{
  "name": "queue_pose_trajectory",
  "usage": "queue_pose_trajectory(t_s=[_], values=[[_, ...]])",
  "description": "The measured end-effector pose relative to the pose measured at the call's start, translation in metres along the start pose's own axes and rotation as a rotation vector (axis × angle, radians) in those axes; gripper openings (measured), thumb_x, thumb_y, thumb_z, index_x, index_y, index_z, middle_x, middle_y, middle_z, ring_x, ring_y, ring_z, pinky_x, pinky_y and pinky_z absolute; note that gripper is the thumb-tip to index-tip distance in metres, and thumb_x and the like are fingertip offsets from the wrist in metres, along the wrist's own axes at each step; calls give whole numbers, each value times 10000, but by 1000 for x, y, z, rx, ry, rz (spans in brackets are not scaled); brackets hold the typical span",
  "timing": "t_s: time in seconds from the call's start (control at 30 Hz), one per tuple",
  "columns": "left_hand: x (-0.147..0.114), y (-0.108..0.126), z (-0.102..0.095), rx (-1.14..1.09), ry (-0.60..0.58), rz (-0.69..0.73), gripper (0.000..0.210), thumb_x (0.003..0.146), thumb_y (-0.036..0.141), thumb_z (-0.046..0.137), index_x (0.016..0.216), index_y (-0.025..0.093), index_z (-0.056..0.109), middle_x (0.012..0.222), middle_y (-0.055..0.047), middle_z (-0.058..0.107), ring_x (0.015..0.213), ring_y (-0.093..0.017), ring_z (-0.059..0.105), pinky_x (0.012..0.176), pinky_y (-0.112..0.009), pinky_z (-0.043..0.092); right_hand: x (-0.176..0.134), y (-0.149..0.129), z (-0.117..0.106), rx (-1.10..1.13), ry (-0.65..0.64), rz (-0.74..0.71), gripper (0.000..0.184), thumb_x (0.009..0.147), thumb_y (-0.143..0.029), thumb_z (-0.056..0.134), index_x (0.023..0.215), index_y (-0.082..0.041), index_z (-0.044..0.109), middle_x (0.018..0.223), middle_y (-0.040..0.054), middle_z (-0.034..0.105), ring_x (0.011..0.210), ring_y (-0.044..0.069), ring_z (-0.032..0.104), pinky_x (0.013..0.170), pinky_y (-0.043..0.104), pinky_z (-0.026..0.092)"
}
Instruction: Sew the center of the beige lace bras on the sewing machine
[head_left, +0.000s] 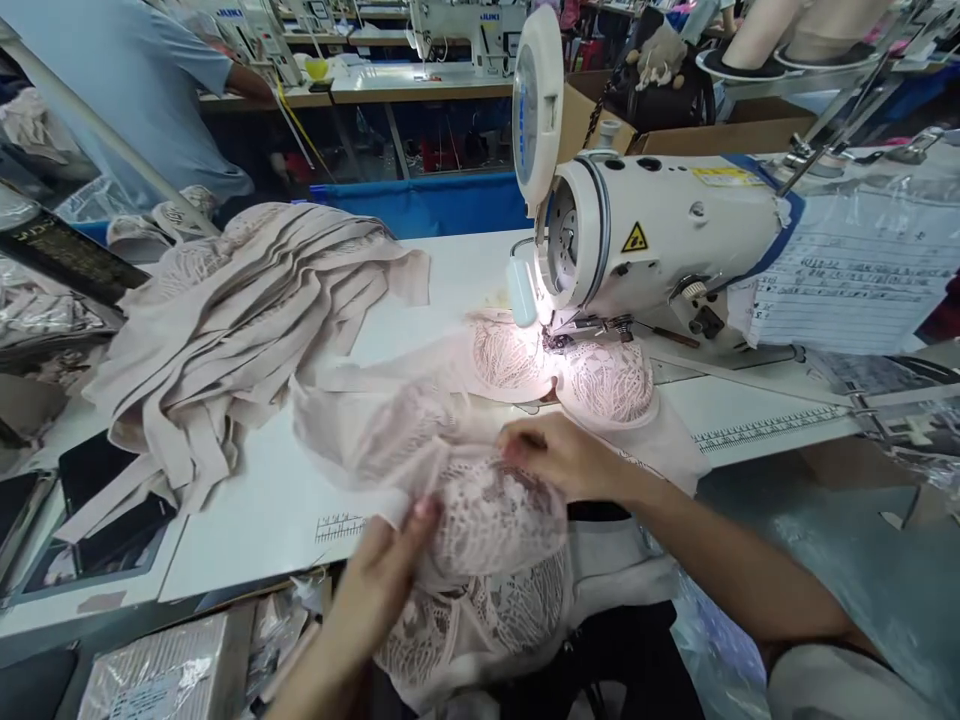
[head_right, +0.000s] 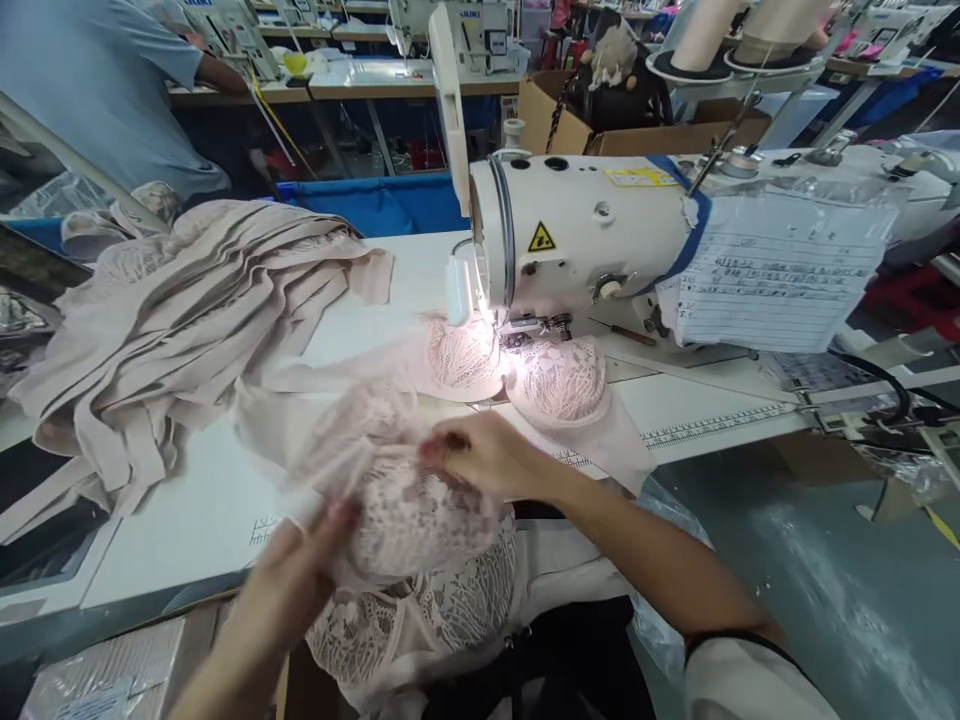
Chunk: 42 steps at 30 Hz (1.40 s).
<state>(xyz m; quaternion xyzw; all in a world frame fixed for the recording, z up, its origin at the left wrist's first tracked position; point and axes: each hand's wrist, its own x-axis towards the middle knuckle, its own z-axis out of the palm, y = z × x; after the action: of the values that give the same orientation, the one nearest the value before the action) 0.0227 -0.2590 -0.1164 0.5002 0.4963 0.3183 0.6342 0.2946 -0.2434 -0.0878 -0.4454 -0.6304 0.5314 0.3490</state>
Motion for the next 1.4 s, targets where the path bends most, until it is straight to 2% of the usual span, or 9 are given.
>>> queue_pose_trajectory(t_s=[0.17, 0.23, 0.3, 0.4, 0.6, 0.7, 0.77, 1.07, 1.4], values=[[-35, 7, 6, 425, -454, 298, 194, 962, 316, 599, 845, 255, 741, 645, -18, 699, 568, -190, 665, 560, -254, 542, -48, 1, 16, -186, 117, 53, 372, 966, -467, 606, 747, -169, 639, 606, -39, 508, 543, 89, 413, 523, 241, 291], [-30, 22, 9, 412, -333, 466, 273, 1016, 225, 470, 939, 270, 728, 644, -2, 690, 515, -156, 631, 510, -231, 507, -65, -2, 18, -223, 154, 60, 245, 973, -351, 600, 825, -171, 676, 642, -27, 572, 551, 93, 459, 524, 232, 321], [-17, 35, 21, 556, -193, 671, 300, 990, 143, 483, 1108, 287, 719, 975, -58, 762, 875, -214, 720, 740, -296, 581, -79, -7, 19, -240, 112, 1, 129, 951, -242, 609, 884, -176, 698, 688, -14, 649, 554, 97, 521, 533, 226, 366], [5, 49, 44, 850, -566, 810, 288, 951, 96, 540, 1044, 253, 763, 1557, -88, 495, 1498, -339, 354, 1176, -567, 360, -98, -17, 19, -286, -34, -158, 118, 894, -108, 628, 840, -192, 692, 736, -11, 720, 600, 107, 610, 594, 223, 433], [15, 61, 37, 638, -930, 688, 139, 873, 208, 734, 758, 267, 785, 1357, -69, 682, 1342, -340, 550, 1226, -587, 212, -124, -26, -6, -248, -284, -216, 151, 944, -233, 676, 801, -202, 714, 732, 8, 708, 669, 117, 621, 645, 232, 455], [10, 44, 29, 362, -814, 412, 255, 932, 290, 657, 714, 220, 768, 760, -79, 744, 732, -214, 675, 884, -388, 502, -126, -10, -17, -132, -249, -144, 181, 888, -324, 758, 762, -202, 714, 727, 11, 669, 686, 131, 592, 657, 253, 450], [6, 26, 31, 185, -633, 220, 367, 907, 409, 689, 627, 173, 707, 570, -42, 605, 522, -137, 502, 579, -270, 414, -124, 5, -19, -5, -215, -46, 264, 840, -409, 798, 733, -194, 689, 749, 17, 665, 670, 133, 572, 620, 262, 422], [-10, -20, 71, -660, -381, -188, 570, 670, 424, 889, 510, 175, 402, 459, 74, 314, 391, -49, 306, 395, -179, 291, -116, 48, 14, 563, 78, 118, 705, 695, -729, 776, 455, -230, 339, 438, -44, 412, 429, 96, 305, 451, 276, 221], [-15, -25, 77, -781, -420, -222, 644, 722, 424, 862, 536, 201, 288, 422, 89, 264, 326, -39, 248, 341, -166, 283, -111, 56, 17, 606, 53, 154, 787, 555, -809, 796, 392, -242, 276, 371, -63, 335, 389, 83, 278, 429, 264, 245]])
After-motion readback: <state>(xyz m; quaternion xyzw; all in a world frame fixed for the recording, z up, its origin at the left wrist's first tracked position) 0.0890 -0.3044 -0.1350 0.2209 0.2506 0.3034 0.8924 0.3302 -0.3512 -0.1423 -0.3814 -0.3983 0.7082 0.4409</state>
